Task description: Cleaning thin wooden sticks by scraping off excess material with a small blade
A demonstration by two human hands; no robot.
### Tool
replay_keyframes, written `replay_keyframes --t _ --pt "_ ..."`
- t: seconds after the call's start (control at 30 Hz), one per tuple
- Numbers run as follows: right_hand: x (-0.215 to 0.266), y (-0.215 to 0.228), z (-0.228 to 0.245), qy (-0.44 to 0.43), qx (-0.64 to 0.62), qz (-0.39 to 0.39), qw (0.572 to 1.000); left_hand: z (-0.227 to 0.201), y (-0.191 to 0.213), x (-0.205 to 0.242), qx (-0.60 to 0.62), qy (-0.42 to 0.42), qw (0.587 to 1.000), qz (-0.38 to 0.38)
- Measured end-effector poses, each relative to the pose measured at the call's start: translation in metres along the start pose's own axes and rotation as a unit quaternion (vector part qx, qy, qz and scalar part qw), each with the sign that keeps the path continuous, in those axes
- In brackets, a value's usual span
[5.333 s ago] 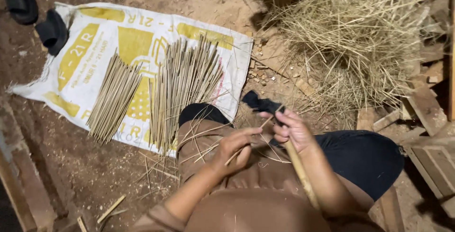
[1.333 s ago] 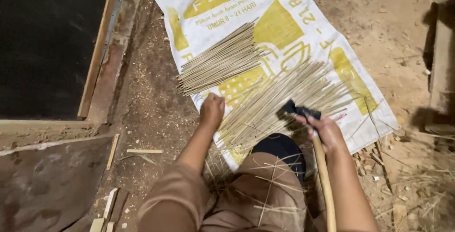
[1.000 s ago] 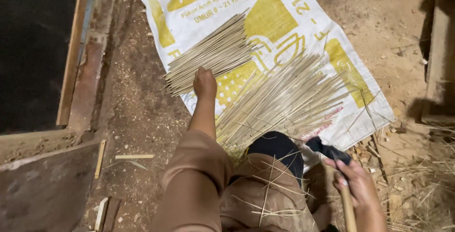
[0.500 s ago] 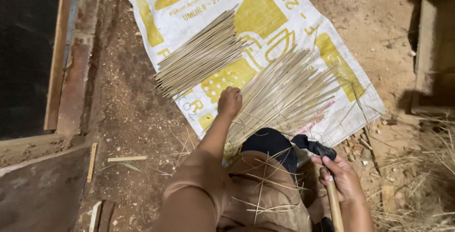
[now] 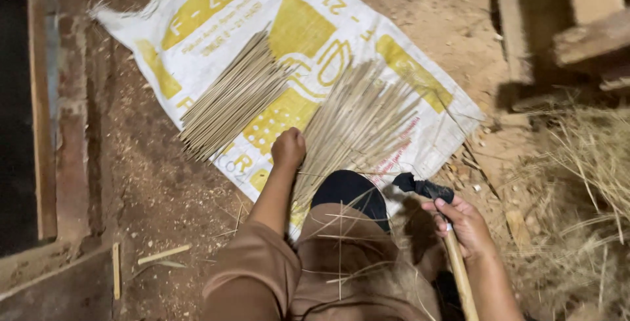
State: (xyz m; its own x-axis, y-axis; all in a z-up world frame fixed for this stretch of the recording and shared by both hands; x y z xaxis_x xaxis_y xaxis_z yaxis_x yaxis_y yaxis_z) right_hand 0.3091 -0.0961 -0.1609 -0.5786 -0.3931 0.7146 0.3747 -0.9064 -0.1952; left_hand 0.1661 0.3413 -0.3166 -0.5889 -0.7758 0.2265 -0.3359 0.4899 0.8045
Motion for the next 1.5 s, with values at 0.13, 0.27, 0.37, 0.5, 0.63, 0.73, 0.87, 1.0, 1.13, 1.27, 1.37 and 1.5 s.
replay_keyframes --t 0.13,0.27,0.37,0.5,0.63,0.73,0.87,1.0,1.13,1.27,1.37,1.5 --pt "0.032 0.023 0.008 0.005 -0.008 -0.006 1.0 -0.03 0.047 0.043 0.08 -0.077 0.989 -0.102" --pt "0.055 0.051 -0.019 -0.004 0.001 0.0 1.0 -0.065 0.116 0.11 0.218 -0.154 0.94 -0.213" --pt "0.072 0.065 -0.049 -0.013 -0.029 -0.004 0.999 -0.074 0.127 0.151 0.285 -0.149 0.922 -0.217" --pt "0.087 0.072 -0.082 -0.032 -0.074 -0.019 0.997 -0.06 0.082 0.158 0.27 -0.083 0.951 -0.124" --pt "0.096 0.076 -0.083 -0.004 -0.075 0.019 0.997 -0.034 0.02 0.142 0.149 -0.145 0.974 -0.092" --pt "0.108 0.074 -0.05 0.06 -0.091 0.036 0.993 -0.096 0.055 0.154 0.147 -0.24 0.941 -0.19" --pt "0.148 0.056 -0.009 0.112 -0.164 0.024 0.98 -0.212 0.096 0.24 0.163 -0.33 0.929 -0.035" --pt "0.167 0.059 0.012 0.161 -0.198 0.028 0.966 -0.243 0.06 0.319 0.067 -0.377 0.912 0.148" --pt "0.216 0.047 0.039 0.208 -0.148 0.007 0.967 -0.255 0.061 0.35 0.117 -0.403 0.879 0.225" --pt "0.21 0.055 0.01 0.203 -0.182 -0.009 0.962 -0.266 0.064 0.362 0.123 -0.378 0.892 0.214" --pt "0.189 0.032 -0.04 0.142 -0.169 0.021 0.975 -0.288 0.069 0.38 0.147 -0.384 0.892 0.19" --pt "0.196 0.024 -0.039 0.102 -0.135 0.055 0.984 -0.301 0.082 0.399 0.18 -0.401 0.881 0.174"
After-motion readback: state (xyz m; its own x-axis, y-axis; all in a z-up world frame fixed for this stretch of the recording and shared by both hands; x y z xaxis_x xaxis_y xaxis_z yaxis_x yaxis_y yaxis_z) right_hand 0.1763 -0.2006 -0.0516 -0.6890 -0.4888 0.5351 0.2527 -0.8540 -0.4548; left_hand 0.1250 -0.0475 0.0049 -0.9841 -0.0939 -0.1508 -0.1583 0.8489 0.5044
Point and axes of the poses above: each hand's wrist, its own x-axis away from the middle knuckle, its own y-axis out of the back of the hand, z = x × y, the point moved 8 cm from there along -x, towards the middle knuckle
